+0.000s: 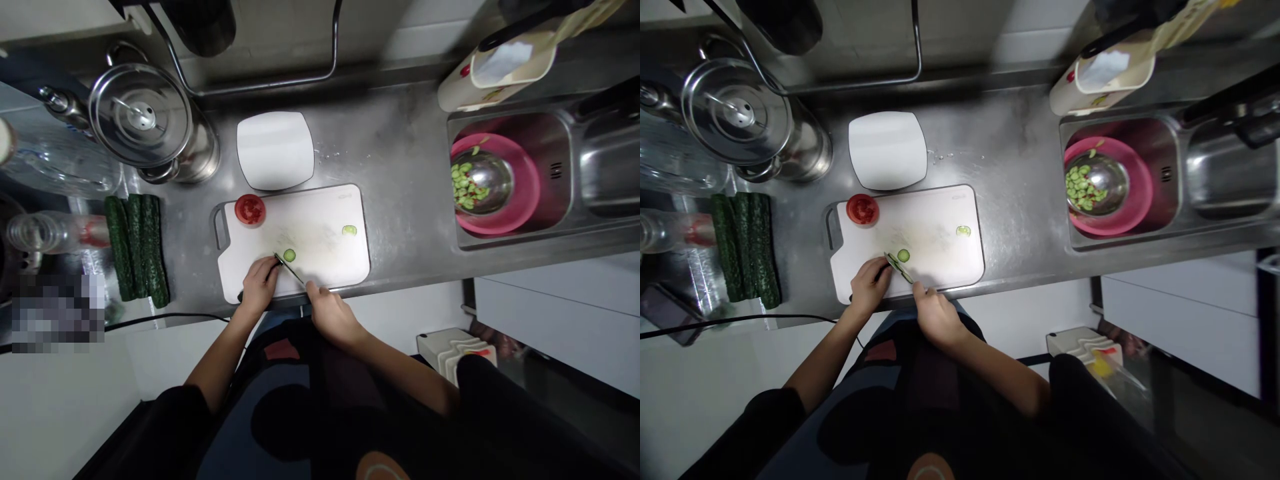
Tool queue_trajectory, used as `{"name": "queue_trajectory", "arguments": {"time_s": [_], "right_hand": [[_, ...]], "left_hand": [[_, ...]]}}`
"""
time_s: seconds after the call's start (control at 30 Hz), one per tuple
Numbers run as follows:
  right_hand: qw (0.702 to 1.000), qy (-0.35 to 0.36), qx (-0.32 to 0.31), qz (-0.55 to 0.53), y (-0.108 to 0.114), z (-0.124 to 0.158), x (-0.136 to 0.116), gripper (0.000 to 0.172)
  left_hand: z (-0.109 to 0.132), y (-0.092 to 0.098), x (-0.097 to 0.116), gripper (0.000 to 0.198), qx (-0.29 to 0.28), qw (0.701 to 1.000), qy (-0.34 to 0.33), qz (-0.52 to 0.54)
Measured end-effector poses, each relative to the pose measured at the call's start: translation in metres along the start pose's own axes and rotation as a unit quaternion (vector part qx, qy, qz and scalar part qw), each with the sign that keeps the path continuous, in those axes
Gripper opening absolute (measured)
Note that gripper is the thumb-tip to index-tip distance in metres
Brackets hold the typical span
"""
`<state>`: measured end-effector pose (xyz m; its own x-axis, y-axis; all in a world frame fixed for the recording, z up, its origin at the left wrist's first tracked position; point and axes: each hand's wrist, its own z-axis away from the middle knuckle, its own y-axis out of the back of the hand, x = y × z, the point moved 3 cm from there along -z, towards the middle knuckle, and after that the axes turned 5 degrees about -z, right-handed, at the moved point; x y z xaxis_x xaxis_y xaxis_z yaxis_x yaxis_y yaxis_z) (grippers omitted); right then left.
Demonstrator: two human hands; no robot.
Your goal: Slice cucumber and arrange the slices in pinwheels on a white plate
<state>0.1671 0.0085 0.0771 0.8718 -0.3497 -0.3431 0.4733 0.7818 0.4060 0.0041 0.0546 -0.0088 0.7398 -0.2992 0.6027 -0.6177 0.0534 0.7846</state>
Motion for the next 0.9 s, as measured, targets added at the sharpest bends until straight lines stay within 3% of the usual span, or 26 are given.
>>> {"name": "queue_trajectory", "arguments": {"time_s": [0.27, 0.9], "right_hand": [[1.000, -0.002, 0.005, 0.010, 0.005, 0.002, -0.004, 0.041], [0.999, 0.015, -0.003, 0.029, 0.012, -0.013, -0.012, 0.042]], "left_hand": [[0.000, -0.001, -0.002, 0.018, -0.020, 1.000, 0.013, -0.002], [-0.003, 0.002, 0.000, 0.019, -0.028, 0.999, 0.011, 0.010]]}}
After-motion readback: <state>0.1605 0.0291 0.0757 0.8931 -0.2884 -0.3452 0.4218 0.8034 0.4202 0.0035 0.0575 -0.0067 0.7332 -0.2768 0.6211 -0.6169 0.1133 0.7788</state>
